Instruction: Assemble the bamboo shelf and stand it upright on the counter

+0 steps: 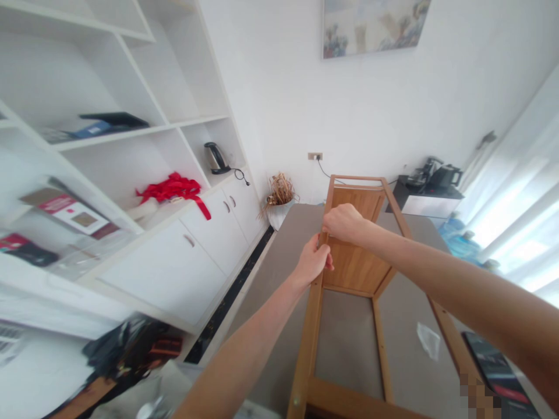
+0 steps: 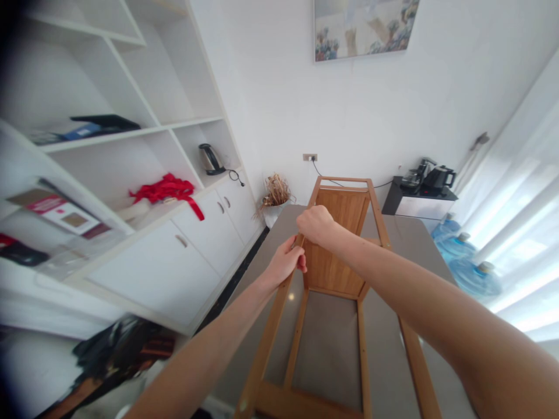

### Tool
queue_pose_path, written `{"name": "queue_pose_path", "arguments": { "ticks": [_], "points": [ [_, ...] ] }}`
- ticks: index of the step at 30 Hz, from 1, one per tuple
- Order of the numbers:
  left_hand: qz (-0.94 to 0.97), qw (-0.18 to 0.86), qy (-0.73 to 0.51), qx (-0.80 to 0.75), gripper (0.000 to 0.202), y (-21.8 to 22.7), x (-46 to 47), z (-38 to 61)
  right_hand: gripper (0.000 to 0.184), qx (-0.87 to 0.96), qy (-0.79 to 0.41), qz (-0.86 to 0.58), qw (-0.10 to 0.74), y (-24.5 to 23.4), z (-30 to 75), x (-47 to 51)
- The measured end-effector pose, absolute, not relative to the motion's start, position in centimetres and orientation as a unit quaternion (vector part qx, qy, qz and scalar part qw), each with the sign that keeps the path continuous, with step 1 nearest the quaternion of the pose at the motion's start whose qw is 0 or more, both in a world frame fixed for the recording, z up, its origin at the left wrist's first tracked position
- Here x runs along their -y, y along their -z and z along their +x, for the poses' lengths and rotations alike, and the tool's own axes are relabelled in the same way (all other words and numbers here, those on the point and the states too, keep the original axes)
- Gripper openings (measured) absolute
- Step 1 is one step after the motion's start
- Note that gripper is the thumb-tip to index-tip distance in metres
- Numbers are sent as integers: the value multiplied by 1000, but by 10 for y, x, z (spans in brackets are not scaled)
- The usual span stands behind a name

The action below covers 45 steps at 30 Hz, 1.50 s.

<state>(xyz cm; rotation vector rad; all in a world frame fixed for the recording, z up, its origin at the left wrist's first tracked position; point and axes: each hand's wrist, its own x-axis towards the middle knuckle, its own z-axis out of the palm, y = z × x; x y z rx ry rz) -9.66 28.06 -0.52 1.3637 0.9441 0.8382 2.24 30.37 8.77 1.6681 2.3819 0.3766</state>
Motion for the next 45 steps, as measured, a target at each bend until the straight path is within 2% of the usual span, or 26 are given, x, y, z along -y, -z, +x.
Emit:
{"name": "queue_pose_path", "arguments": {
  "ticks": [16, 21, 26, 28, 32, 33, 35, 37, 41, 45],
  "points": [
    [605, 574, -363, -417, 17, 5, -277, -97, 30, -749, -72, 653, 89, -84, -4, -302],
    [611, 569, -349, -426, 17, 0, -274, -98, 31, -781, -66, 613, 97, -85, 12, -299],
    [618, 562, -341, -432, 23, -7, -265, -98, 28, -843, -93, 514, 127, -87, 25, -293],
    [621, 559, -339, -434, 25, -6, -263, -97, 31, -838, -94, 529, 96, -95, 27, -292],
    [620, 573, -336, -418, 31, 0, -267, -101, 42, -783, -58, 616, -69, -130, 38, -302],
    [609, 588, -336, -412, 34, 2, -270, -104, 43, -782, -40, 616, -87, -137, 43, -304],
    [576, 616, -343, -414, 36, 8, -276, -110, 41, -800, 1, 597, -61, -140, 55, -307],
    [562, 608, -360, -429, 31, 14, -284, -115, 29, -813, 19, 582, -25, -126, 66, -305],
    [699, 541, -340, -320, 29, 27, -300, -113, 19, -809, 52, 585, -11, -74, 77, -294],
    [749, 445, -348, -346, 21, 36, -310, -103, 38, -779, 93, 617, -65, -45, 77, -289]
  ]
}}
